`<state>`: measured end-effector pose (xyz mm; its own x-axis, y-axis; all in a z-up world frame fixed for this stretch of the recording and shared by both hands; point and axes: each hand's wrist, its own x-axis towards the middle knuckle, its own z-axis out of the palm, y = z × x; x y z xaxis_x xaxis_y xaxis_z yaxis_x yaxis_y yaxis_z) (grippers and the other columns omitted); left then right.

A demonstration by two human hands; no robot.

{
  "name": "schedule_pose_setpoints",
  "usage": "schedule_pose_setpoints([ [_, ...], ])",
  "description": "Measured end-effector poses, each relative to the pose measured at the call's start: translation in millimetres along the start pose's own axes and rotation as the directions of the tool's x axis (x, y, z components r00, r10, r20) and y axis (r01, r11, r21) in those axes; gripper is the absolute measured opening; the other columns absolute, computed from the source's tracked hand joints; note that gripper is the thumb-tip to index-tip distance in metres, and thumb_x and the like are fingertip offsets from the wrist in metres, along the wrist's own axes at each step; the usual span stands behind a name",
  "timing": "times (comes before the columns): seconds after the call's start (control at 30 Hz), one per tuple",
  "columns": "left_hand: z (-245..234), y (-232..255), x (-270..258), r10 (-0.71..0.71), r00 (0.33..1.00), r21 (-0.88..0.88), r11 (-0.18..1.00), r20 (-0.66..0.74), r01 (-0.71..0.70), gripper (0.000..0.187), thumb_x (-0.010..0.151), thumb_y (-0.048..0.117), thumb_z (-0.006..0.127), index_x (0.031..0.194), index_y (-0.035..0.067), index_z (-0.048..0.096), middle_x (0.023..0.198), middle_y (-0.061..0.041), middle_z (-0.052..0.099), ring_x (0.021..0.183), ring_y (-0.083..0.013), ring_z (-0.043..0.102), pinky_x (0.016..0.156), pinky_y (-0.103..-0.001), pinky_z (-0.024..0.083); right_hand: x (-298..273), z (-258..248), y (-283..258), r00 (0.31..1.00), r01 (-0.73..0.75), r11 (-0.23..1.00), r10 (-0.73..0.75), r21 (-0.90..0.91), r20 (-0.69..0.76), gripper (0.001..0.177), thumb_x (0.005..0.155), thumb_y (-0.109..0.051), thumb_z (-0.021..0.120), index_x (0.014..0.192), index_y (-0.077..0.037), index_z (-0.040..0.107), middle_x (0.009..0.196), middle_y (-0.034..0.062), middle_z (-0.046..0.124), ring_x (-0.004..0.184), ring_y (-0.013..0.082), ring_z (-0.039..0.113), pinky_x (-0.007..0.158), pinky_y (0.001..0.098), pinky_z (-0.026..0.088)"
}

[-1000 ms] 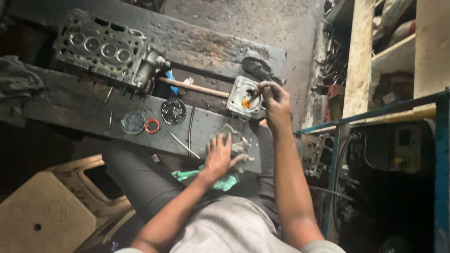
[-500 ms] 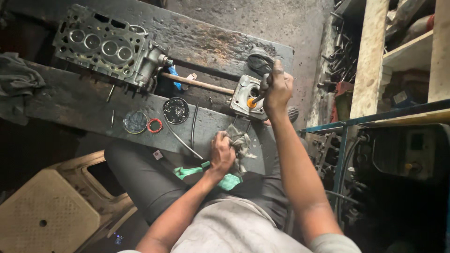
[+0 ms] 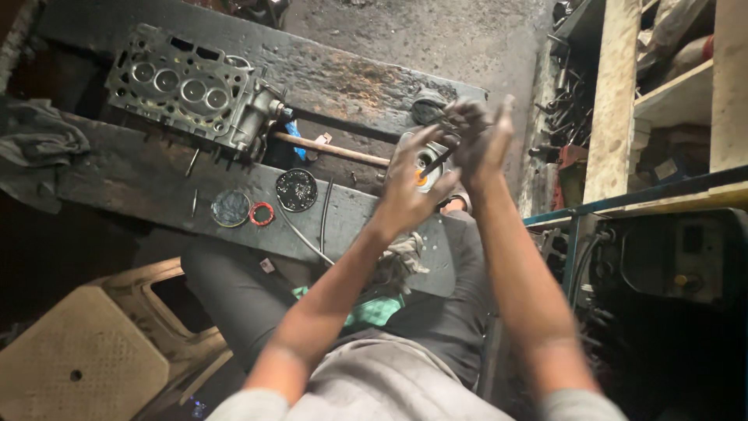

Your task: The person sits on the floor and cleans various engine components, including a cylinder head and a smaller metal block, using a rag. They wipe the surfaces and crevices of the parts, occasionally using a small tool to assist in cleaning specific areas.

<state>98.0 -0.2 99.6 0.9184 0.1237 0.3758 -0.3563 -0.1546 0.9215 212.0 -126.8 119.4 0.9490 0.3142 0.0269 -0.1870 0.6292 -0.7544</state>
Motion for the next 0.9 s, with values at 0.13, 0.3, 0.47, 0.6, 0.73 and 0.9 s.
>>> schedule_pose_setpoints([
  [0.13, 56.0, -41.3, 109.4, -0.062, 0.912, -0.614, 0.720, 0.407, 0.323, 0.077, 0.108, 0.054, 0.026, 0.168, 0.008, 0.008, 0.176, -0.012, 0.008, 0.162, -0.0250, 0.012, 0.129, -0.039, 0.009, -34.3, -19.9, 82.8, 0.910, 0.046, 0.999, -0.054, -0.029, -0.411, 0.063, 0.104, -0.056, 0.035, 0.139, -0.009, 0.054, 0.141, 0.0027, 0.056, 0.131, 0.0188, 0.051, 0.113, 0.0352, 0.037],
  [0.3, 51.5, -32.5, 18.7, 0.230, 0.954, -0.239, 0.954, 0.194, -0.181, 0.076, 0.114, 0.051, 0.033, 0.169, 0.007, 0.003, 0.178, -0.013, 0.009, 0.166, -0.0305, 0.018, 0.137, -0.045, 0.017, 51.7, -91.4, 50.5, 0.695, 0.050, 0.967, -0.213, -0.249, -0.686, 0.067, 0.108, -0.053, 0.034, 0.146, -0.001, 0.055, 0.147, 0.0130, 0.057, 0.133, 0.0241, 0.053, 0.118, 0.0368, 0.035],
  [0.47, 55.3, -16.5, 57.8, 0.003, 0.981, -0.727, 0.672, 0.195, 0.143, 0.088, 0.108, 0.055, 0.037, 0.164, 0.013, -0.015, 0.174, -0.009, -0.010, 0.162, -0.0344, 0.005, 0.132, -0.048, 0.013, -9.3, -64.1, 75.9, 0.834, 0.098, 0.966, -0.210, -0.239, -0.510, 0.068, 0.108, -0.053, 0.033, 0.156, -0.006, 0.036, 0.159, 0.0072, 0.037, 0.144, 0.0192, 0.038, 0.124, 0.0349, 0.025],
  [0.6, 35.8, -20.8, 114.7, -0.138, 0.933, -0.568, 0.760, 0.332, 0.314, 0.082, 0.101, 0.050, 0.014, 0.163, 0.009, -0.019, 0.171, -0.019, -0.010, 0.162, -0.0344, 0.000, 0.127, -0.046, 0.007, -62.6, -16.4, 103.5, 0.889, 0.012, 0.967, -0.127, -0.254, -0.441, 0.067, 0.109, -0.049, 0.029, 0.158, -0.004, 0.033, 0.163, 0.0100, 0.034, 0.148, 0.0212, 0.034, 0.125, 0.0356, 0.022],
  [0.73, 36.6, 9.2, 4.3, 0.222, 0.963, 0.059, 0.971, 0.150, -0.233, 0.087, 0.104, 0.043, 0.048, 0.169, 0.013, -0.001, 0.176, -0.016, 0.010, 0.167, -0.0352, 0.013, 0.139, -0.048, 0.014, 25.8, -42.8, 40.0, 0.797, 0.050, 0.924, -0.265, -0.378, -0.542, 0.066, 0.110, -0.046, 0.024, 0.160, -0.002, 0.030, 0.166, 0.0129, 0.031, 0.152, 0.0232, 0.030, 0.126, 0.0362, 0.019],
  [0.9, 33.0, -11.6, 70.7, -0.145, 0.961, -0.746, 0.607, 0.237, 0.275, 0.090, 0.104, 0.059, 0.042, 0.168, 0.015, -0.004, 0.173, -0.024, 0.012, 0.160, -0.0347, 0.016, 0.129, -0.045, 0.017, -25.6, -8.5, 60.6, 0.902, 0.083, 0.891, -0.258, -0.447, -0.347, 0.066, 0.112, -0.043, 0.021, 0.162, 0.000, 0.026, 0.170, 0.0158, 0.027, 0.157, 0.0256, 0.026, 0.128, 0.0376, 0.017],
])
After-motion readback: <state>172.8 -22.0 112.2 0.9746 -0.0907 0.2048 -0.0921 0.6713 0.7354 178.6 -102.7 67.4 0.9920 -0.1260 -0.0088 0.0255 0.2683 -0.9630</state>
